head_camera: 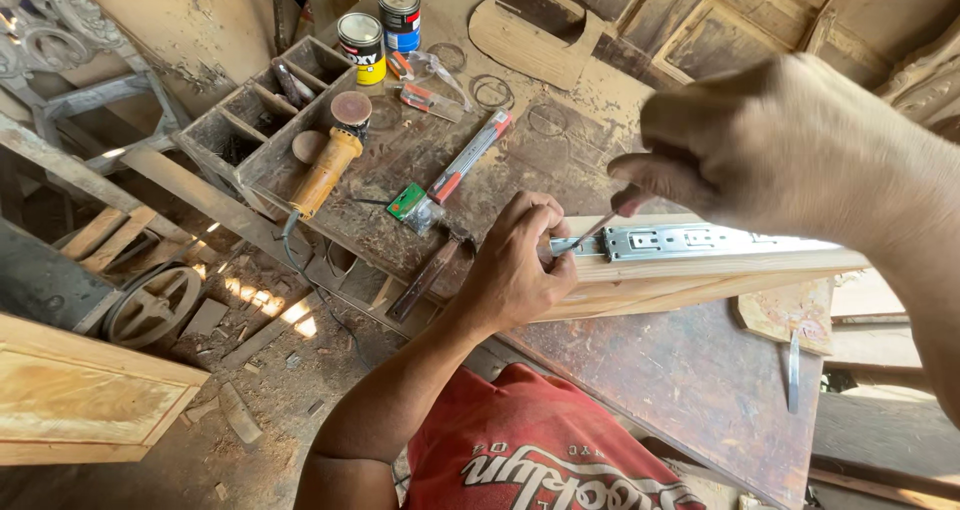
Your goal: The person installs metal drawer slides onto a wooden drawer box. They position the slide, align it with pre-drilled holes, and secure it using a screwdriver. The person repeats the process for the opposite side and tests the slide movement.
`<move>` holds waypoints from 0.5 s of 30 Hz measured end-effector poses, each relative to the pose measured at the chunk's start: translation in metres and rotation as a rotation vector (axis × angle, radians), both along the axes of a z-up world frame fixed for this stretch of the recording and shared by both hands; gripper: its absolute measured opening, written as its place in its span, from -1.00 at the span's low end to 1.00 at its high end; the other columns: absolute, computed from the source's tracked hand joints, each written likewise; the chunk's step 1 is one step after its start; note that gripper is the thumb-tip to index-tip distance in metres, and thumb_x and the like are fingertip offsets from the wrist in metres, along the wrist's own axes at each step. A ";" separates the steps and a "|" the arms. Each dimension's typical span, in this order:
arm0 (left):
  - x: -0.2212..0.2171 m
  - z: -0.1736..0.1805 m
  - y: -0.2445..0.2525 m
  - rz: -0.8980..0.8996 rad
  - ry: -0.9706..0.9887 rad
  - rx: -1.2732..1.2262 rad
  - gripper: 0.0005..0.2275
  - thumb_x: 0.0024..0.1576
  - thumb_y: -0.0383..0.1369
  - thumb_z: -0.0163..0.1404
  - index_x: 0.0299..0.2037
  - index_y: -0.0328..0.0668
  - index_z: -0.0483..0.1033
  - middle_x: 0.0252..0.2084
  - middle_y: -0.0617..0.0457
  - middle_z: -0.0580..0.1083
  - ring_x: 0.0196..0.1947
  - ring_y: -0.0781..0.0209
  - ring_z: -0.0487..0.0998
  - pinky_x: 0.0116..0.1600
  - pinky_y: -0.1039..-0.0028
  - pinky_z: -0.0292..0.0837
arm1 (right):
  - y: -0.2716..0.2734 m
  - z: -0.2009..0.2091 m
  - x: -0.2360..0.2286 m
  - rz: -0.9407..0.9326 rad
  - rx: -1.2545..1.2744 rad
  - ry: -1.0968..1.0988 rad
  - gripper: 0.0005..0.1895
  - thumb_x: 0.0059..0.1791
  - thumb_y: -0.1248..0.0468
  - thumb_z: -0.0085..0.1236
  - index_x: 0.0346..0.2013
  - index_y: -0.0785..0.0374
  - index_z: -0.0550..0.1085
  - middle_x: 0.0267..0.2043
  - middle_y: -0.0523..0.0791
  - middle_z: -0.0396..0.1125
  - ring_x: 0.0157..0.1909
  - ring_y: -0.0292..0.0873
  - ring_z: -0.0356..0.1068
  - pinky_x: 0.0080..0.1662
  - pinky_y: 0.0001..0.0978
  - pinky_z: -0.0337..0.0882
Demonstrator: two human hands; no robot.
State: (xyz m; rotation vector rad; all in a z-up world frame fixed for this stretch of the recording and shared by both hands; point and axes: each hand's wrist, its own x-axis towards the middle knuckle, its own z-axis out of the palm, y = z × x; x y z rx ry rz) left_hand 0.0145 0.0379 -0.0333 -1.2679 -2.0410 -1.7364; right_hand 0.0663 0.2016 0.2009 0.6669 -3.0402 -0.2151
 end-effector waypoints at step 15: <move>0.000 0.002 0.001 -0.014 -0.032 0.013 -0.78 -0.02 -0.51 0.09 -0.18 -0.35 0.42 -0.09 -0.11 0.37 -0.07 0.05 0.50 -0.02 0.34 0.50 | 0.006 0.001 0.006 0.264 -0.124 0.002 -0.70 -0.02 0.03 0.18 -0.27 0.22 0.54 -0.38 -0.16 0.43 -0.37 -0.24 0.48 -0.34 -0.41 0.54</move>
